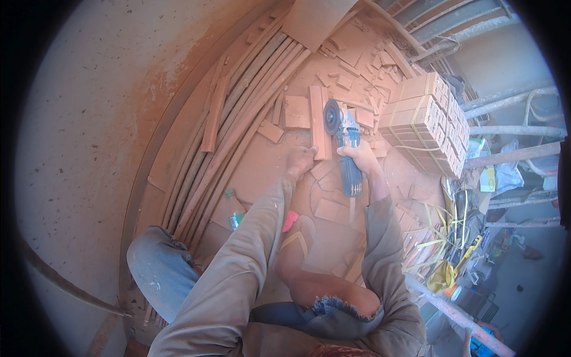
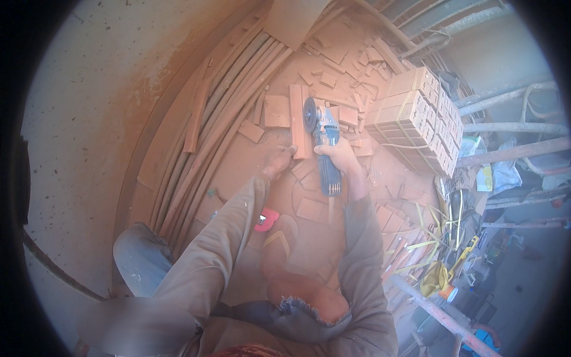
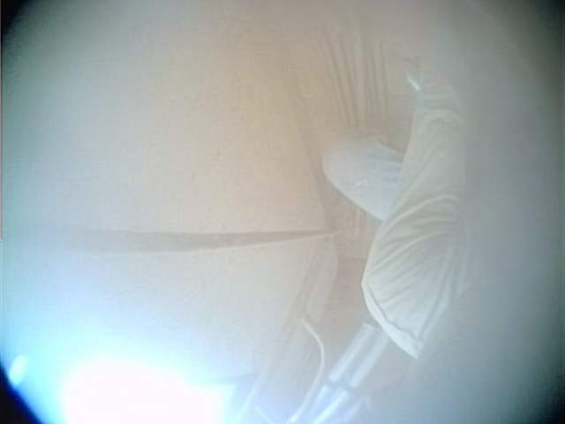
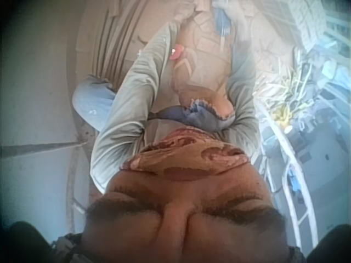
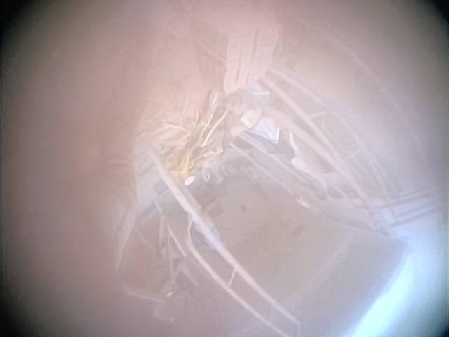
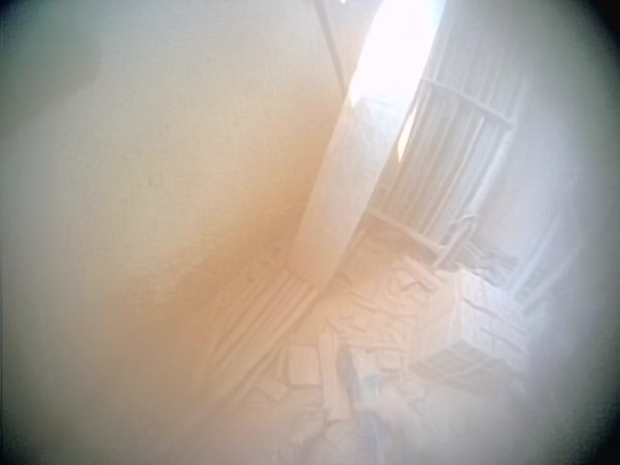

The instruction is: The person uses an angle grinder to cut and shape small wooden planks. They hold the wood with one hand and operate the tool with the other, generating sawdust as they work. The person occasionally adjusts the wood's position to continue cutting.

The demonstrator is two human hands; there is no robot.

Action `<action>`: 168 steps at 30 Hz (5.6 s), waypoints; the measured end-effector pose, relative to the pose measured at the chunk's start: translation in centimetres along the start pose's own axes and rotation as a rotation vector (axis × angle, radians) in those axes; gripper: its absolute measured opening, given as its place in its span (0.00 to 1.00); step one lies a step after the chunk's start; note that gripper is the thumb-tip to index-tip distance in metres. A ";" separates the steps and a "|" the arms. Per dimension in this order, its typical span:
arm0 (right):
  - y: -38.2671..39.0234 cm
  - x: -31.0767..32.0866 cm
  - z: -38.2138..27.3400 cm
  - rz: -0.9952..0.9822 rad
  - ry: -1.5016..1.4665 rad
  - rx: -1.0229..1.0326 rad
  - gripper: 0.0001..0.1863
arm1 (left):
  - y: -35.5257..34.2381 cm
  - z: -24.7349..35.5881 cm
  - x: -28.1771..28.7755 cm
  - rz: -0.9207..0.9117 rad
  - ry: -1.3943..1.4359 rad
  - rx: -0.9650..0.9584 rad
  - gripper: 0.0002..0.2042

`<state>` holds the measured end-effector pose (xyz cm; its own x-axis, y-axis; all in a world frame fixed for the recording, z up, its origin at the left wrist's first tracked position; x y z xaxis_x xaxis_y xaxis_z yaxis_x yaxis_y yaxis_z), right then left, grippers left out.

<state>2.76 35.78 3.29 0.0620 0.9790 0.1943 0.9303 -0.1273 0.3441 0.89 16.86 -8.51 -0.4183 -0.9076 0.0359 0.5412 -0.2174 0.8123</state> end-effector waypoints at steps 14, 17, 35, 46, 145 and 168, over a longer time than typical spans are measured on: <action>-4.6 0.7 -1.3 -0.009 0.065 -0.037 0.15 | 0.6 0.3 -0.1 -0.005 0.013 0.004 0.22; -5.5 0.8 -1.3 -0.020 0.084 -0.059 0.14 | 1.2 0.8 0.2 -0.007 0.005 0.000 0.21; -9.0 1.0 -1.6 -0.004 0.188 -0.079 0.19 | 1.1 0.6 0.2 -0.009 0.071 0.030 0.20; -6.8 0.9 -1.2 -0.011 0.155 -0.022 0.18 | 0.2 0.3 0.1 0.035 -0.043 0.004 0.21; -4.1 0.5 -1.2 -0.013 0.136 -0.009 0.22 | 1.0 0.4 0.2 0.120 0.063 -0.040 0.19; 2.9 0.3 1.1 0.026 0.101 -0.024 0.19 | 1.6 0.6 0.3 0.079 0.053 -0.023 0.21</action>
<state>5.86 35.87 3.37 0.0477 0.9544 0.2945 0.9198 -0.1569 0.3596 1.15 16.49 -6.86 -0.3345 -0.9399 0.0679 0.5881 -0.1519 0.7944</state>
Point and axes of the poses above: each hand's wrist, its own y-axis away from the middle knuckle, its own x-axis out of the back of the hand, z = x × y, the point moved 7 cm from there along -y, towards the middle knuckle, and after that the axes turned 11 degrees about x, right-handed, at the moved point
